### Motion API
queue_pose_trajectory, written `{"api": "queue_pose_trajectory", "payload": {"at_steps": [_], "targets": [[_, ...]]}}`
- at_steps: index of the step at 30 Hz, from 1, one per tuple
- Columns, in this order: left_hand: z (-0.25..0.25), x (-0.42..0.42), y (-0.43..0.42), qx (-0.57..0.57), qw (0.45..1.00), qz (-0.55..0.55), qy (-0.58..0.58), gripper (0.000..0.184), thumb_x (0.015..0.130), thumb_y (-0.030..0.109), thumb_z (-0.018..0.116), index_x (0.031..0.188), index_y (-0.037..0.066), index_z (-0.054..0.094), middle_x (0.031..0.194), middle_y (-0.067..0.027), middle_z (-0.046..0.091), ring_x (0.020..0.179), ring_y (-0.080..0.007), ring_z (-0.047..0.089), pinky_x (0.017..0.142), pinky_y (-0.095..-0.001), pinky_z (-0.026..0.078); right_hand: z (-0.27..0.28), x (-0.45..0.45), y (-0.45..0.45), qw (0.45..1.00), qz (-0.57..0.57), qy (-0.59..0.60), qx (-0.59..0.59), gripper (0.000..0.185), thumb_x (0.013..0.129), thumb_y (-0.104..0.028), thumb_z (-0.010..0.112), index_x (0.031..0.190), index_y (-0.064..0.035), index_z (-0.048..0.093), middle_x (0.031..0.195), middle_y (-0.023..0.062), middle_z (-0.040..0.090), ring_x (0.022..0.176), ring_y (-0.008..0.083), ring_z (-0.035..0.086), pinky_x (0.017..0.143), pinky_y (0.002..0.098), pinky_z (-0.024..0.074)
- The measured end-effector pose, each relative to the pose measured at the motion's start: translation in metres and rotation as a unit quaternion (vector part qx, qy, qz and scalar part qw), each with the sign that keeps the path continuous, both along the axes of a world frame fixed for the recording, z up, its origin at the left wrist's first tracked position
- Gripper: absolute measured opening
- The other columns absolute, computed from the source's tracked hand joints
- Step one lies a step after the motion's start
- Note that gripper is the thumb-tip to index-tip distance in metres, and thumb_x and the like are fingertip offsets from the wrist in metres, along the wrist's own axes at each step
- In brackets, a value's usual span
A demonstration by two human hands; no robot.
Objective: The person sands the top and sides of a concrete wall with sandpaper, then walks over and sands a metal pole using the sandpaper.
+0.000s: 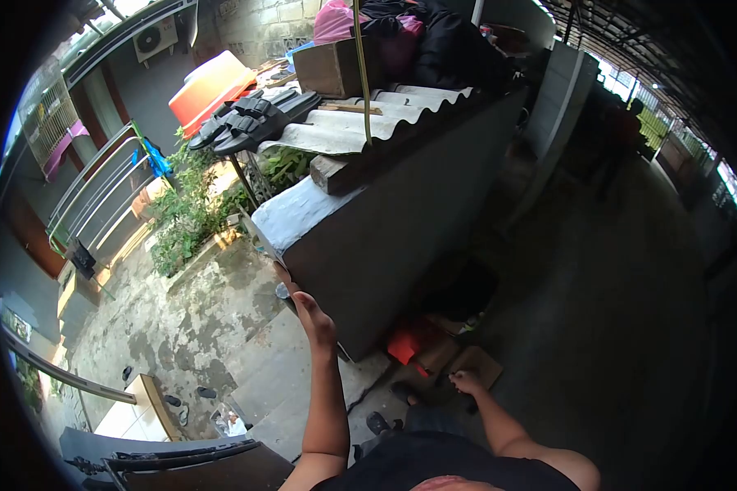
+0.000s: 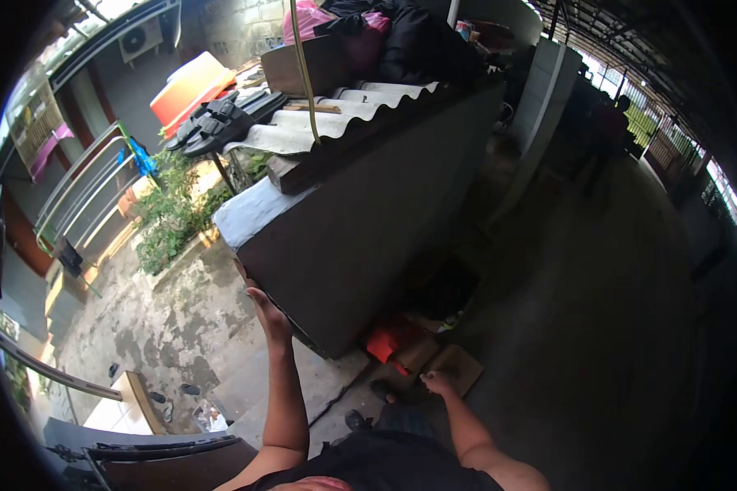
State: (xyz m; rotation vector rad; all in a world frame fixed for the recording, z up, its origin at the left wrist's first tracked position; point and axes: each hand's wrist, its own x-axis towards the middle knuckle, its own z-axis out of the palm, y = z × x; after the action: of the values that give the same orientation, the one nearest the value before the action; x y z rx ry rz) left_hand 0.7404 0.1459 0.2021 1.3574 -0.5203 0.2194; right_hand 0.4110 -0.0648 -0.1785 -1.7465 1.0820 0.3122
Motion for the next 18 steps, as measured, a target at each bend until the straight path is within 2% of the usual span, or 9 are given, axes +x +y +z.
{"api": "queue_pose_trajectory", "payload": {"at_steps": [2, 5, 10, 11, 13, 18], "targets": [[0.001, 0.003, 0.000, -0.026, 0.999, -0.018, -0.001, 0.076, 0.097, 0.057, 0.014, 0.147, 0.001, 0.009, 0.153, -0.0149, 0.014, 0.141, -0.0255, 0.014, 0.114, -0.0345, 0.010, -0.010, -0.017, 0.032, 0.999, 0.043, 0.019, 0.017, 0.040, 0.089, -0.043, 0.059, 0.087, -0.0036, 0.062, 0.067, 0.0045, 0.060, 0.056, 0.0125, 0.058, 0.054, 0.0305, 0.0478], [-0.009, 0.031, 0.006, -0.033, 0.999, 0.011, -0.013, 0.074, 0.098, 0.054, 0.014, 0.146, -0.002, 0.012, 0.153, -0.0172, 0.013, 0.143, -0.0275, 0.009, 0.115, -0.0346, 0.005, -0.020, -0.061, 0.067, 0.997, 0.055, 0.040, 0.036, 0.044, 0.089, -0.048, 0.057, 0.089, -0.0049, 0.063, 0.071, 0.0052, 0.063, 0.058, 0.0125, 0.061, 0.057, 0.0302, 0.0489], [-0.007, 0.059, 0.019, 0.005, 0.999, 0.027, -0.030, 0.073, 0.099, 0.051, 0.013, 0.145, -0.006, 0.011, 0.153, -0.0192, 0.010, 0.143, -0.0285, 0.004, 0.115, -0.0347, 0.002, -0.034, -0.141, 0.092, 0.975, -0.070, 0.140, 0.159, 0.038, 0.094, -0.040, 0.050, 0.088, -0.0035, 0.059, 0.062, 0.0055, 0.052, 0.051, 0.0165, 0.052, 0.047, 0.0308, 0.0434], [-0.008, 0.056, 0.021, 0.015, 0.999, 0.026, -0.031, 0.074, 0.098, 0.052, 0.013, 0.145, -0.006, 0.011, 0.153, -0.0195, 0.010, 0.143, -0.0288, 0.004, 0.115, -0.0348, 0.002, -0.037, -0.151, 0.094, 0.975, -0.059, 0.143, 0.159, 0.038, 0.094, -0.040, 0.050, 0.088, -0.0035, 0.059, 0.062, 0.0055, 0.052, 0.051, 0.0165, 0.052, 0.047, 0.0308, 0.0434], [-0.012, 0.047, 0.024, 0.035, 0.999, 0.022, -0.034, 0.075, 0.098, 0.053, 0.012, 0.145, -0.006, 0.011, 0.153, -0.0200, 0.009, 0.143, -0.0295, 0.003, 0.115, -0.0351, 0.002, -0.046, -0.167, 0.096, 0.963, -0.124, 0.176, 0.164, 0.038, 0.095, -0.040, 0.049, 0.088, -0.0042, 0.058, 0.063, 0.0053, 0.052, 0.052, 0.0169, 0.052, 0.046, 0.0303, 0.0425], [-0.012, 0.066, 0.027, 0.060, 0.997, 0.026, -0.028, 0.077, 0.097, 0.055, 0.010, 0.145, -0.006, 0.009, 0.153, -0.0213, 0.007, 0.143, -0.0312, 0.001, 0.115, -0.0358, 0.001, -0.044, -0.142, 0.089, 0.972, -0.121, 0.131, 0.152, 0.037, 0.095, -0.040, 0.049, 0.088, -0.0050, 0.059, 0.064, 0.0050, 0.054, 0.051, 0.0177, 0.053, 0.046, 0.0309, 0.0428]]}}
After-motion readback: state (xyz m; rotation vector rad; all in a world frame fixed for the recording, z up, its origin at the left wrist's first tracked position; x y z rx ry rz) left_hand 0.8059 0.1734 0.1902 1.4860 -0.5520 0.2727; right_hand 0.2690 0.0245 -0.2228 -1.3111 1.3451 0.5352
